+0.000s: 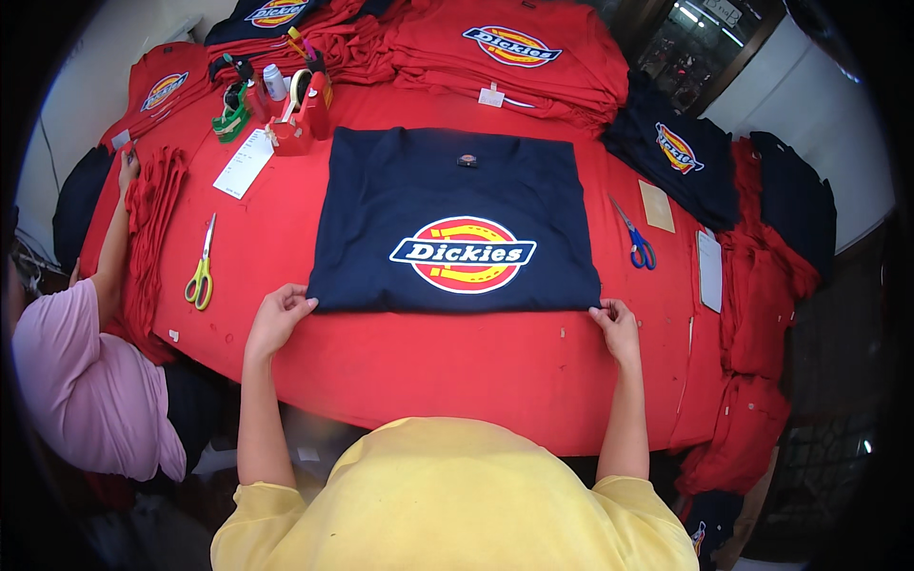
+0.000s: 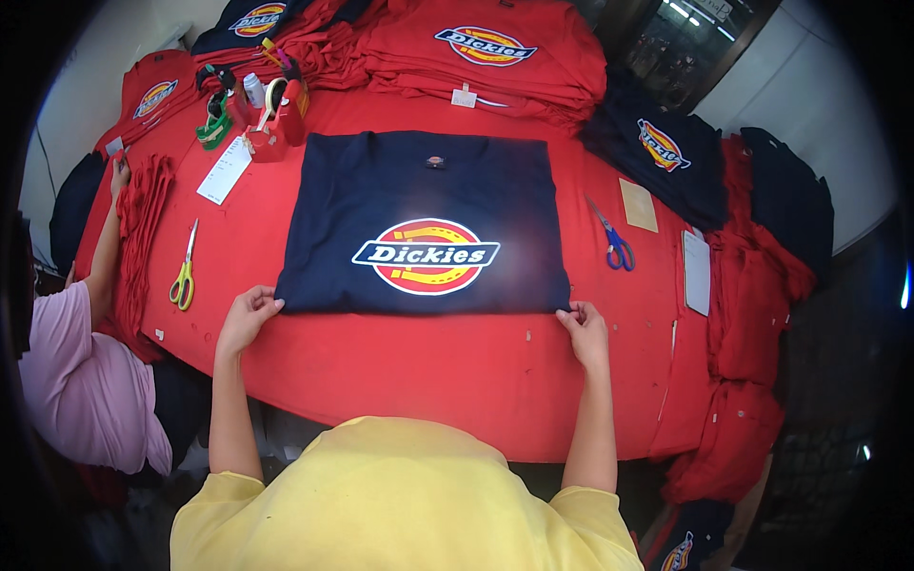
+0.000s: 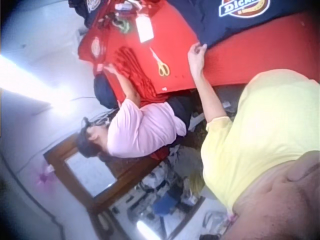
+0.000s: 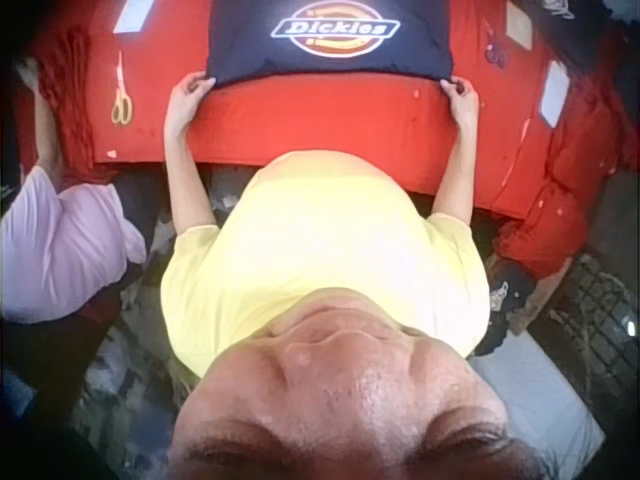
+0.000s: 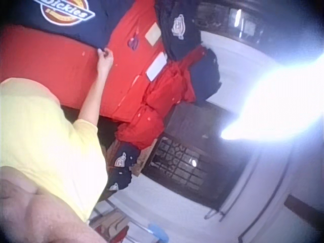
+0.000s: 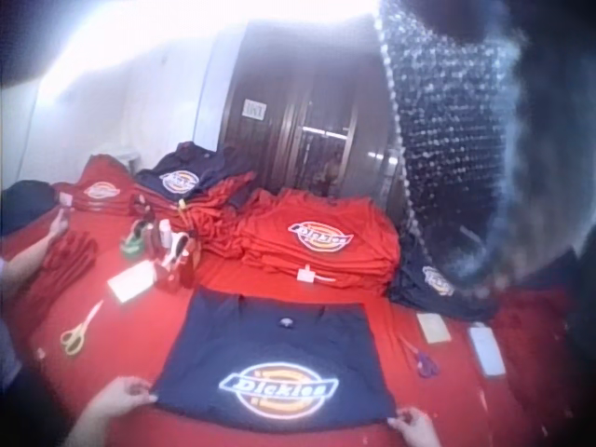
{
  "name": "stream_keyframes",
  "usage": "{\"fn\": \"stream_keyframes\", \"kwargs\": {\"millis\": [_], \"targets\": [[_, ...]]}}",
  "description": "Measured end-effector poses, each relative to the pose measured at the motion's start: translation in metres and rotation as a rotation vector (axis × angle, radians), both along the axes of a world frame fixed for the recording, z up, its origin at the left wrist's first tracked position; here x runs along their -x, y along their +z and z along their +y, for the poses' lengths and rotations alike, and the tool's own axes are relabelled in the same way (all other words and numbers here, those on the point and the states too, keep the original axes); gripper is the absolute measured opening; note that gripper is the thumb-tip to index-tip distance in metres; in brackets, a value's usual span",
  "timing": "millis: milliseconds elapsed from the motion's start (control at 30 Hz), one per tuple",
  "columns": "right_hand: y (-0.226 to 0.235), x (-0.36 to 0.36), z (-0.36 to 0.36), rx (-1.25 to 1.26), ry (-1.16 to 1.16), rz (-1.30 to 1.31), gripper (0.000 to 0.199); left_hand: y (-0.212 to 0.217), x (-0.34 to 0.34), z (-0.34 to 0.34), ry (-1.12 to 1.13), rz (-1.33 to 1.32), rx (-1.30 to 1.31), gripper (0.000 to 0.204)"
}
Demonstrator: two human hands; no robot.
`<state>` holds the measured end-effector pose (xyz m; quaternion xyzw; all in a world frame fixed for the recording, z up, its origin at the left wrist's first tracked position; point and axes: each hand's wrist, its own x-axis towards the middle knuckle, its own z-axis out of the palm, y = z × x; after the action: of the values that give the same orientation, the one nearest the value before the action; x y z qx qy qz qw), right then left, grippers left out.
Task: The person spreads out, folds, and stacks shirts on a large table, then places the folded shirts into a plastic bag.
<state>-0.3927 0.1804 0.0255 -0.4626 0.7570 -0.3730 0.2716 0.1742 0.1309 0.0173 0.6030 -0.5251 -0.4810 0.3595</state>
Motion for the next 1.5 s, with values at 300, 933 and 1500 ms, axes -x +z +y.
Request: {"fn": "stream_keyframes", "kwargs": {"millis": [300,933,1500], "targets": [[-0.025,-0.002,-0.013,0.182,-0.081,0.091,0.009,0.016,0.010,-0.001,-0.152,-0.331,0.056,0.018],[0.017,-0.001,-0.033,0.095,-0.061,0.125,0.022,0.056,0.035,-0.010,-0.042,-0.238,0.331,0.024],[0.102,-0.012,-0.034,0.567,-0.095,-0.407,0.017,0.121,-0.012,-0.026,0.083,0.011,0.589,0.007]]}}
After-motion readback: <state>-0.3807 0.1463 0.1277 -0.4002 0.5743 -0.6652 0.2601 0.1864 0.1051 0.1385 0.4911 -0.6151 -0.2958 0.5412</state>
